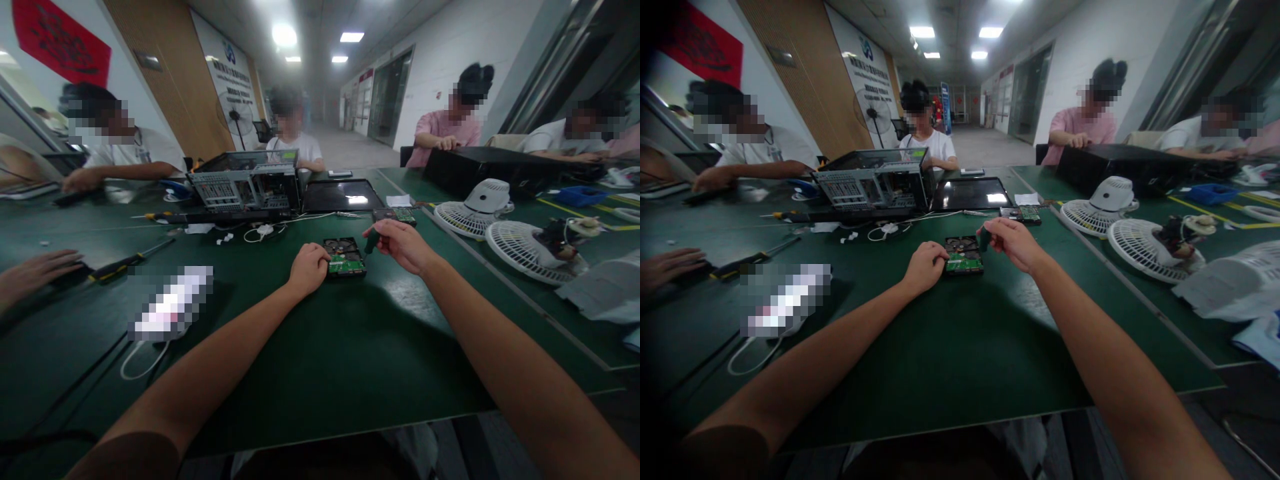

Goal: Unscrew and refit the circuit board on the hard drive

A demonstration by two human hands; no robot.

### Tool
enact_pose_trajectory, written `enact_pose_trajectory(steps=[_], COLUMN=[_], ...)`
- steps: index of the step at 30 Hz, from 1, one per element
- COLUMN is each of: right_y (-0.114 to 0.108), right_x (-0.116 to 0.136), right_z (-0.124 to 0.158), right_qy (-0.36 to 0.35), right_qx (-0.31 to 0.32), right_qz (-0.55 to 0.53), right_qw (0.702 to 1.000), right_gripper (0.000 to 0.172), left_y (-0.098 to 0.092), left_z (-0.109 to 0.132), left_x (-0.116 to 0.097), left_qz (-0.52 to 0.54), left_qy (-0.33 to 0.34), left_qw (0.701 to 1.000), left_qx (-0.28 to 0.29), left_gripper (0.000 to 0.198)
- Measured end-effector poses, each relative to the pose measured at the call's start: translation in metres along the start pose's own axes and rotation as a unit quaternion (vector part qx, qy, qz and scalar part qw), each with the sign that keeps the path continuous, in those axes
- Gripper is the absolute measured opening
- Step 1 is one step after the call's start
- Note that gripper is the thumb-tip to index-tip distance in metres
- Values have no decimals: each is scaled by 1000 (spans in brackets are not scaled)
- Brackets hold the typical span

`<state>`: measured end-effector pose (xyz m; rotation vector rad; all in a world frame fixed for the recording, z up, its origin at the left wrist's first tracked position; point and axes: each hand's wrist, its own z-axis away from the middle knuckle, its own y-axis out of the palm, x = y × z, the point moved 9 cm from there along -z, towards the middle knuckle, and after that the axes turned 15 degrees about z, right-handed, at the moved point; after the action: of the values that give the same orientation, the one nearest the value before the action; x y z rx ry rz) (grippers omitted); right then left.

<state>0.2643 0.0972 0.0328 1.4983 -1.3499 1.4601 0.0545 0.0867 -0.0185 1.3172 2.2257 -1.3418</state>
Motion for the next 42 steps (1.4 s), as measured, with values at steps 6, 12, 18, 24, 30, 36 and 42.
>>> enact_pose_trajectory(steps=[6,12,18,24,30,36,42], right_y=[2,2,6,13,13,6,8], right_x=[-1,-6,-5,-6,-7,-6,-6], right_z=[1,1,2,4,3,2,1], right_qy=[25,44,34,51,54,49,46], right_qx=[-4,10,33,64,66,36,30], right_qz=[-12,-3,-15,-40,-38,-18,-45], right_qw=[1000,999,999,996,996,998,997], right_gripper=[22,23,23,20,29,32,29], left_y=[0,0,-1,1,1,1,0], left_z=[0,0,1,0,1,0,0], left_x=[1,1,-2,3,1,1,-1], left_qz=[1,2,5,5,3,2,8], left_qy=[10,2,10,12,21,9,5], left_qw=[1000,1000,1000,1000,1000,1000,1000], left_qx=[-1,3,-2,-7,-7,-1,1], left_gripper=[22,23,22,22,22,22,23])
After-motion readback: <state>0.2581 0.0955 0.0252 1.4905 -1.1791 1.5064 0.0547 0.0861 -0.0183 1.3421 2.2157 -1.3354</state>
